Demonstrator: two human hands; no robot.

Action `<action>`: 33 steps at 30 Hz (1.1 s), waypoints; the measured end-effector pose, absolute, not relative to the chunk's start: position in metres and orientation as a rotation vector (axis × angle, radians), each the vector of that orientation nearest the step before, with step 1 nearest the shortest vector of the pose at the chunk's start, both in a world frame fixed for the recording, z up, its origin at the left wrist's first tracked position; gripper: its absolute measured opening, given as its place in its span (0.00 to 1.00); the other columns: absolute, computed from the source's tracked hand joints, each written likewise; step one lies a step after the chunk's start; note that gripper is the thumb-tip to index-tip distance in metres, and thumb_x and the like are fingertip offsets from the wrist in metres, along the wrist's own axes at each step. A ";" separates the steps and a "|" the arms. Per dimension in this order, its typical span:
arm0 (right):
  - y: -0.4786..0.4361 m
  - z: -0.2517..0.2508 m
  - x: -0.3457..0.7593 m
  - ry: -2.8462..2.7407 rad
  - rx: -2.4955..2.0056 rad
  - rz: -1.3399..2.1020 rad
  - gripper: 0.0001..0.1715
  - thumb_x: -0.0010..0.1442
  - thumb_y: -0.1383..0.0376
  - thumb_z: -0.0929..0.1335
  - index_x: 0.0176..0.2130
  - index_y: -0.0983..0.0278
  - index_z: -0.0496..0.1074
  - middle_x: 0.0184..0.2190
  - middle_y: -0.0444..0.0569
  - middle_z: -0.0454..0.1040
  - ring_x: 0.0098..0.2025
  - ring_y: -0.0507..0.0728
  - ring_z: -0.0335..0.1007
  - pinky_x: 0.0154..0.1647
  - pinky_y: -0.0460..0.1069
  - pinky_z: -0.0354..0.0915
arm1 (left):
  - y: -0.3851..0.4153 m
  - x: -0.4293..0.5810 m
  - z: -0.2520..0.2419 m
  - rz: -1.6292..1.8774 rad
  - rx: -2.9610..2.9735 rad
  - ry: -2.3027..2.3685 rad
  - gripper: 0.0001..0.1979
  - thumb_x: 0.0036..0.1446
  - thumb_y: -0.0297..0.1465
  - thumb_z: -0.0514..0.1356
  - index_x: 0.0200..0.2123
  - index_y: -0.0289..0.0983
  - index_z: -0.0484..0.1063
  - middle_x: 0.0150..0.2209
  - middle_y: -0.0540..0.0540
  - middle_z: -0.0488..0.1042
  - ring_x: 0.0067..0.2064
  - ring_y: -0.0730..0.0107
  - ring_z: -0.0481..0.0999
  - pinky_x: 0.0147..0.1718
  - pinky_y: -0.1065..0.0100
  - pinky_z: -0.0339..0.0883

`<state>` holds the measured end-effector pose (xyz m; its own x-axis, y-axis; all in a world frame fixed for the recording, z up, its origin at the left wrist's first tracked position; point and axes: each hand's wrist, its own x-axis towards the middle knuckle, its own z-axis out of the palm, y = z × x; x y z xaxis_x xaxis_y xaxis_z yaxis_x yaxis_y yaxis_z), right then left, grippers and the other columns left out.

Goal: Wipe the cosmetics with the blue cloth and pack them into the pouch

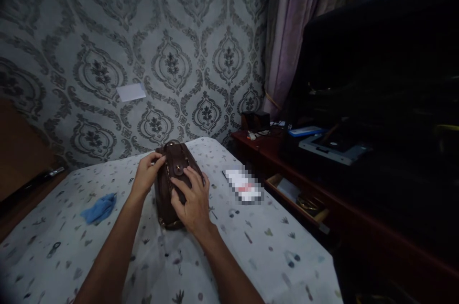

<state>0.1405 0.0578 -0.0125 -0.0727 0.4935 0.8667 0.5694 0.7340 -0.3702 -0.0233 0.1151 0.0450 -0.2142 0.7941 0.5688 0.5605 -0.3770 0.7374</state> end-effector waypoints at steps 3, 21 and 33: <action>0.058 -0.012 0.141 -1.718 -0.848 -0.075 0.18 0.62 0.67 0.64 0.49 0.56 0.75 0.56 0.52 0.72 0.62 0.62 0.64 0.65 0.64 0.52 | 0.113 -0.024 0.047 1.646 1.785 1.627 0.11 0.54 0.38 0.58 0.27 0.37 0.73 0.27 0.51 0.70 0.31 0.69 0.67 0.33 0.69 0.61; 0.059 -0.013 0.140 -1.702 -0.831 -0.080 0.18 0.61 0.69 0.65 0.49 0.56 0.75 0.56 0.52 0.71 0.62 0.62 0.65 0.64 0.64 0.54 | 0.100 -0.016 0.054 1.534 1.825 1.605 0.11 0.56 0.35 0.58 0.24 0.37 0.70 0.26 0.52 0.65 0.29 0.70 0.65 0.30 0.69 0.58; 0.060 -0.025 0.139 -1.573 -0.837 0.193 0.26 0.71 0.65 0.55 0.65 0.58 0.57 0.64 0.53 0.65 0.68 0.59 0.56 0.69 0.65 0.51 | 0.039 0.023 0.037 1.607 2.491 1.640 0.06 0.66 0.30 0.53 0.43 0.39 0.69 0.45 0.42 0.72 0.49 0.58 0.70 0.51 0.56 0.65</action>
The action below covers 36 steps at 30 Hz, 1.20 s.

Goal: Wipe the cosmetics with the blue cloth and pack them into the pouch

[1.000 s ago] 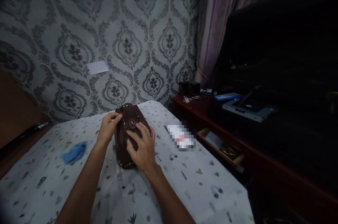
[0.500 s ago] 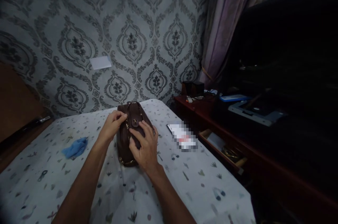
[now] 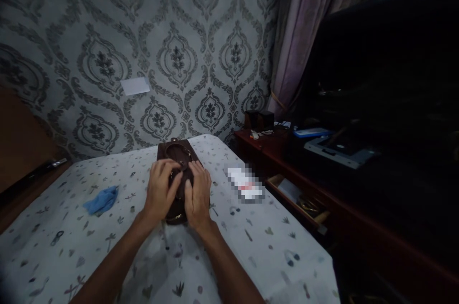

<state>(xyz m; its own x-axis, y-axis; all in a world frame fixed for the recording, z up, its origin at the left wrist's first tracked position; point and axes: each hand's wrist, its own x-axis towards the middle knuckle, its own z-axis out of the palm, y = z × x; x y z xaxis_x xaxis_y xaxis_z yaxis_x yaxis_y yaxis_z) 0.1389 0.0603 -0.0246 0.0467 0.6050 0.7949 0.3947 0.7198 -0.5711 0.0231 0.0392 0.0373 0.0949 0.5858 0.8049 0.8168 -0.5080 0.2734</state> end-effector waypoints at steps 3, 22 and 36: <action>0.060 -0.026 0.138 -1.433 -0.810 0.411 0.25 0.72 0.61 0.54 0.65 0.57 0.56 0.64 0.53 0.63 0.67 0.58 0.57 0.68 0.62 0.55 | 0.023 0.029 0.018 -1.198 -2.175 -1.180 0.10 0.66 0.26 0.52 0.47 0.38 0.70 0.46 0.42 0.74 0.51 0.59 0.71 0.60 0.49 0.59; 0.065 -0.023 0.165 -1.178 -0.883 0.634 0.18 0.65 0.60 0.63 0.52 0.61 0.70 0.52 0.55 0.74 0.56 0.61 0.70 0.58 0.60 0.66 | 0.024 0.009 -0.011 -1.026 -2.074 -0.935 0.16 0.64 0.23 0.56 0.51 0.43 0.76 0.50 0.42 0.79 0.54 0.58 0.76 0.63 0.44 0.58; 0.052 -0.044 0.157 -1.259 -0.885 0.725 0.39 0.57 0.54 0.72 0.63 0.59 0.59 0.62 0.55 0.64 0.64 0.64 0.62 0.62 0.62 0.64 | 0.016 0.016 0.014 -1.665 -2.244 -1.430 0.13 0.68 0.33 0.53 0.47 0.43 0.77 0.47 0.46 0.82 0.48 0.64 0.81 0.63 0.47 0.60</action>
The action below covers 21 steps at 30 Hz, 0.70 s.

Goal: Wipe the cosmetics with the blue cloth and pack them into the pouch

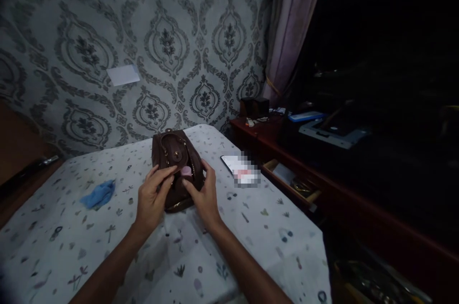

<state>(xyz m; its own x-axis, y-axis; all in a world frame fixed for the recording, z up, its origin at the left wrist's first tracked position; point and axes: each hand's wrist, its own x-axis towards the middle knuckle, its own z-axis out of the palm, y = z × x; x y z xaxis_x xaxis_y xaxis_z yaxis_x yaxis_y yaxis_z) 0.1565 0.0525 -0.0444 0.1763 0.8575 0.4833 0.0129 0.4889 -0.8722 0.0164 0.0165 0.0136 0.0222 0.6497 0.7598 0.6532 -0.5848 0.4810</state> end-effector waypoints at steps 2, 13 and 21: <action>0.057 -0.046 0.155 -1.239 -0.894 0.716 0.40 0.55 0.54 0.73 0.62 0.59 0.60 0.61 0.56 0.65 0.63 0.65 0.63 0.61 0.63 0.64 | 0.016 0.016 0.011 -1.609 -2.269 -1.378 0.13 0.68 0.32 0.53 0.48 0.43 0.77 0.48 0.45 0.82 0.49 0.63 0.81 0.63 0.46 0.59; 0.069 -0.045 0.158 -1.292 -0.937 0.653 0.38 0.51 0.64 0.72 0.60 0.60 0.63 0.57 0.54 0.68 0.58 0.64 0.66 0.59 0.61 0.66 | 0.022 0.006 -0.006 -1.003 -2.220 -0.911 0.16 0.65 0.23 0.54 0.53 0.39 0.73 0.53 0.41 0.79 0.60 0.58 0.73 0.68 0.43 0.46; 0.083 -0.032 0.218 -1.609 -0.776 0.874 0.34 0.54 0.59 0.73 0.59 0.56 0.68 0.57 0.53 0.72 0.58 0.63 0.70 0.52 0.58 0.71 | 0.024 0.005 -0.009 -0.940 -2.149 -0.854 0.16 0.62 0.22 0.54 0.50 0.37 0.75 0.53 0.42 0.79 0.59 0.59 0.74 0.69 0.44 0.43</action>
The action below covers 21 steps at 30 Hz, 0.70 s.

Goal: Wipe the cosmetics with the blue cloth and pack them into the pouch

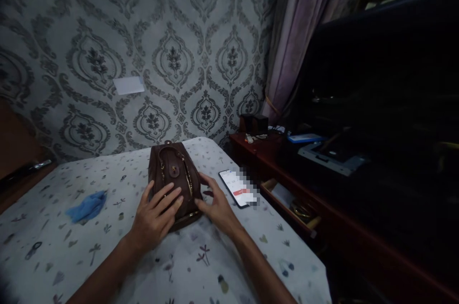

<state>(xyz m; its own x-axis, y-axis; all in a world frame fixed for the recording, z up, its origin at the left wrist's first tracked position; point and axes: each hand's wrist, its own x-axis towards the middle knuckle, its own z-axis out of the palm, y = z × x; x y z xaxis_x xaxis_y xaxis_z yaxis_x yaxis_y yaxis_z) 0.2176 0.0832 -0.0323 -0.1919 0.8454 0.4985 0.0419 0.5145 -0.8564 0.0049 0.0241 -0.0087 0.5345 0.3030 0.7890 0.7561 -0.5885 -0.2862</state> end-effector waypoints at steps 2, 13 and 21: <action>0.098 -0.014 0.224 -1.591 -0.816 0.856 0.22 0.58 0.59 0.69 0.52 0.57 0.74 0.54 0.52 0.75 0.56 0.63 0.71 0.53 0.58 0.69 | 0.024 0.007 -0.008 -0.958 -2.147 -0.860 0.14 0.62 0.24 0.56 0.49 0.37 0.75 0.53 0.41 0.79 0.59 0.58 0.74 0.69 0.44 0.43; 0.185 0.054 0.160 -1.687 -0.895 0.885 0.10 0.41 0.61 0.77 0.23 0.62 0.76 0.20 0.42 0.73 0.25 0.53 0.65 0.31 0.49 0.61 | 0.033 0.008 -0.013 -1.033 -2.024 -0.791 0.11 0.65 0.23 0.55 0.45 0.37 0.76 0.48 0.46 0.82 0.56 0.62 0.76 0.69 0.46 0.44; 0.162 0.039 0.160 -1.457 -0.778 0.977 0.15 0.49 0.54 0.72 0.27 0.61 0.68 0.24 0.42 0.72 0.28 0.53 0.65 0.31 0.47 0.60 | 0.034 0.008 -0.018 -1.060 -2.027 -0.809 0.11 0.65 0.23 0.56 0.45 0.37 0.76 0.48 0.45 0.82 0.56 0.63 0.76 0.69 0.46 0.43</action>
